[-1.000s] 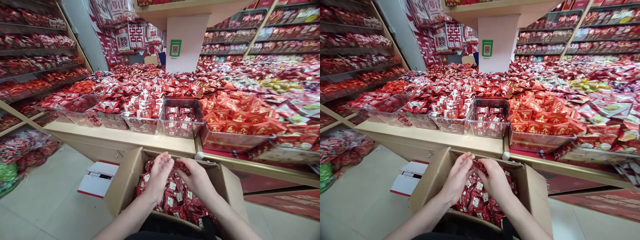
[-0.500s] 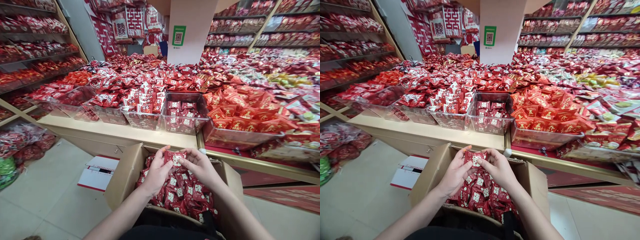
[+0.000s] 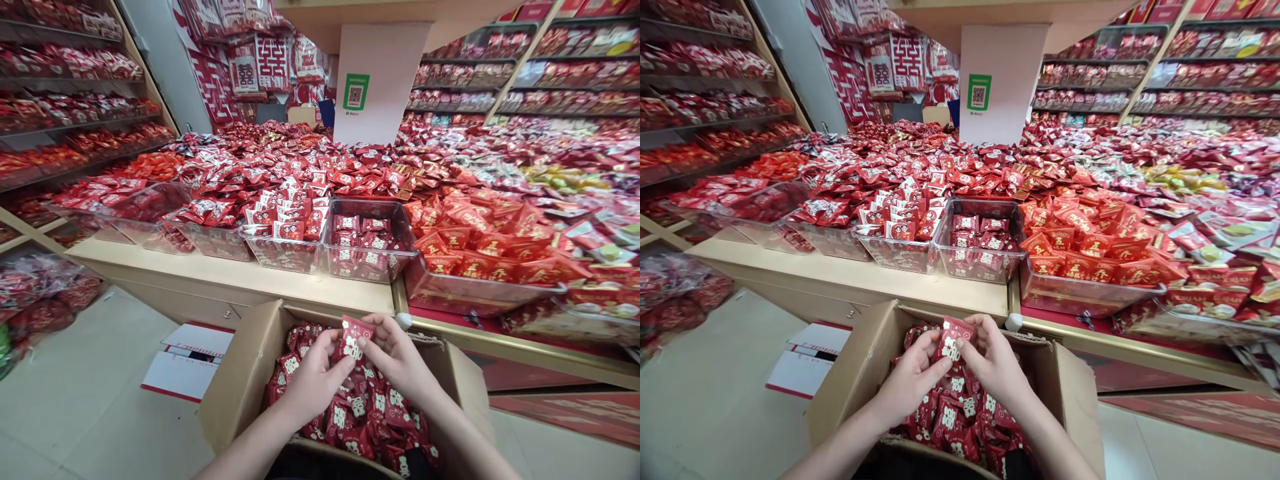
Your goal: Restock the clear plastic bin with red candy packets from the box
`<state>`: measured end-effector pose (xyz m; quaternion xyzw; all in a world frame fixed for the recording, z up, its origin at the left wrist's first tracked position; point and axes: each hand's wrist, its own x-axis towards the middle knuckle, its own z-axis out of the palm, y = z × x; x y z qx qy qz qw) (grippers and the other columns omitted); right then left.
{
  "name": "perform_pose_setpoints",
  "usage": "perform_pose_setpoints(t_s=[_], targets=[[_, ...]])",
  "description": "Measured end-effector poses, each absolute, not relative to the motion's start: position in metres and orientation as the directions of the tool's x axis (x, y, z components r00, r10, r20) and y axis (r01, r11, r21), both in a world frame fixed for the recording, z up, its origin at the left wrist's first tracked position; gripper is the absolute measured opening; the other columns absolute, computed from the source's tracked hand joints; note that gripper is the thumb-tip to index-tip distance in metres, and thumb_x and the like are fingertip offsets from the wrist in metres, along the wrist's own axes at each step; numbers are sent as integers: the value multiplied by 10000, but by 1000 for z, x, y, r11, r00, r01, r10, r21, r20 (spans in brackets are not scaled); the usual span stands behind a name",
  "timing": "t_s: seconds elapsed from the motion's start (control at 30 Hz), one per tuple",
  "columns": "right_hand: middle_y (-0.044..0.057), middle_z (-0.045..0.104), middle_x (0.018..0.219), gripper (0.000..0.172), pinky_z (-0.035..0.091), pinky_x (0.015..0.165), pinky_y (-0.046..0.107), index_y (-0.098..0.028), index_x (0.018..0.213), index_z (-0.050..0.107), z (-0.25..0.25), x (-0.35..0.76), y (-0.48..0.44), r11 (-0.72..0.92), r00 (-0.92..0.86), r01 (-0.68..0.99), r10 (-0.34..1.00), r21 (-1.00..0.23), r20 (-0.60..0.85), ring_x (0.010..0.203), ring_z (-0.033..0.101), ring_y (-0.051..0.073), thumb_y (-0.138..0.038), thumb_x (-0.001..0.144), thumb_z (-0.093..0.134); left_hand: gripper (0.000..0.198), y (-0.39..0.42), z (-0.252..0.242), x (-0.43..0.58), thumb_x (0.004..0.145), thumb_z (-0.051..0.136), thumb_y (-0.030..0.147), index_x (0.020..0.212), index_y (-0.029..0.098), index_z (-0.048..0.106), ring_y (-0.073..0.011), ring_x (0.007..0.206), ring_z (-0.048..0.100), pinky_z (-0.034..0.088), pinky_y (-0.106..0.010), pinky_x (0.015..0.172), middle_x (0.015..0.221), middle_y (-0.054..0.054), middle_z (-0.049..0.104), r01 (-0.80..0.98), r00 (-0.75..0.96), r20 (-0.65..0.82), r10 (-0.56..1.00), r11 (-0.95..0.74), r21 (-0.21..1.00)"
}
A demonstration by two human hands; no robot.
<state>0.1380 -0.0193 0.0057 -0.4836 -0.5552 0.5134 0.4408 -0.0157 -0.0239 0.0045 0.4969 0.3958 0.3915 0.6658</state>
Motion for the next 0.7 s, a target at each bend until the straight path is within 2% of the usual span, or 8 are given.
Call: perform_pose_setpoints(t_s=[0.13,0.2,0.3,0.4,0.47,0.57,0.63,0.7], targets=[[-1,557,701,243,430,529,229,-179,849,513,17,141,-11,-20,-304,234,948,-972,-93,586,516,107,-395,739,519,340,-22,5,-23,674,598,161,1006,202,533,-193,969,534,398,-306,853,1031,-66,592,-21,343,-148,928,165,986],[-9,539,640,243,409,502,223,-168,737,522,39,147,5,54,-339,314,939,-948,-58,542,492,98,-411,728,524,362,-19,10,-28,692,582,172,1043,212,503,-167,896,554,414,-285,808,1001,-58,594,-24,317,-107,943,120,992],[-2,541,616,258,402,548,233,-162,687,521,79,161,52,249,-187,434,965,-866,184,585,503,113,-418,714,531,326,-13,11,-36,734,540,219,1052,209,465,-135,770,562,433,-259,719,897,-39,605,-32,246,-86,966,96,995],[-2,526,586,260,373,518,229,-152,680,522,102,173,118,215,60,636,944,-741,326,544,478,106,-410,682,560,301,-7,-1,-50,724,550,257,1011,191,486,-144,776,564,431,-258,714,835,-33,611,16,173,-102,980,101,995],[-6,517,557,244,358,499,227,-146,644,530,99,173,156,82,106,750,965,-656,241,510,454,96,-368,621,626,305,-5,-14,-63,711,560,272,996,183,501,-150,778,568,432,-261,719,829,-34,614,81,141,-121,983,110,991],[-2,542,548,218,364,490,223,-139,637,550,82,161,187,-66,83,783,997,-619,-1,488,458,90,-322,594,661,289,-4,-33,-87,713,547,304,968,172,523,-161,764,577,444,-268,709,830,-38,616,182,76,-157,985,141,973],[18,576,574,215,383,508,228,-136,658,572,73,148,193,-91,30,802,993,-591,-111,513,494,104,-314,592,670,290,-5,-43,-101,706,546,330,944,165,543,-175,777,584,451,-275,713,827,-42,622,224,17,-170,985,162,961],[47,605,616,204,400,546,240,-130,666,596,71,138,194,-75,-14,860,986,-504,-169,580,538,138,-280,566,691,302,-7,-48,-110,692,551,353,925,161,559,-187,784,592,456,-279,717,815,-44,633,246,-23,-183,983,183,952]])
